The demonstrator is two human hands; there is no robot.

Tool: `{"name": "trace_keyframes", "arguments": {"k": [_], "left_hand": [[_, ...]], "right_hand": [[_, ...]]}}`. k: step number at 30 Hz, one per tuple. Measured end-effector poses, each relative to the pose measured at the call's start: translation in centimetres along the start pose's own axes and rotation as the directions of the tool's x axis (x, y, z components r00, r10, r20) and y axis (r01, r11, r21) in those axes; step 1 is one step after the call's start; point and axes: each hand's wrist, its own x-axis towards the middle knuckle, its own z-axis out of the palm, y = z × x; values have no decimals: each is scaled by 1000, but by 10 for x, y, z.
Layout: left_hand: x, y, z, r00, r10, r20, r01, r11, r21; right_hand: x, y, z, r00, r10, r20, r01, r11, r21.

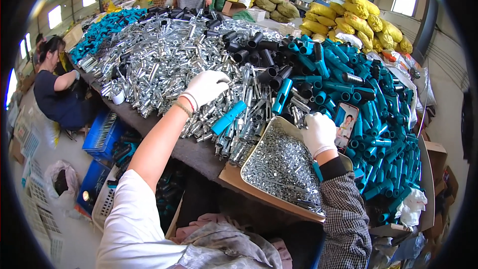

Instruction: Assembling small mechanical components by inserting metal rods and springs into teal plastic housings at a workbench.

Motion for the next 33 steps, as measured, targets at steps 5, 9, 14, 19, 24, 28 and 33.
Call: {"name": "trace_keyframes", "arguments": {"k": [5,9,14,19,24,28,33], "left_hand": [[6,-26,-7,997,-63,-37,62,998,-26],[-8,-33,-10,992,-21,-128,13,998,-63],[-42,-23,-14,994,-79,-71,77,997,-29],[-25,-13,9,962,-274,3,259,914,314],[-3,-24,28,958,-287,-19,271,879,393],[-3,-39,24,954,-296,-49,300,948,108],[-63,-10,-1,932,-125,-341,21,956,-293]], "right_hand": [[0,-3,-1,999,2,-52,1,998,57],[0,-5,-6,999,42,-32,-39,994,106],[-9,6,-2,976,68,-205,-17,971,240],[4,9,-12,939,177,-295,-33,900,435],[18,17,-30,881,448,-153,-106,500,859],[21,9,-50,832,547,-90,62,70,996],[-41,-49,-109,941,256,223,-206,-89,974]]}}
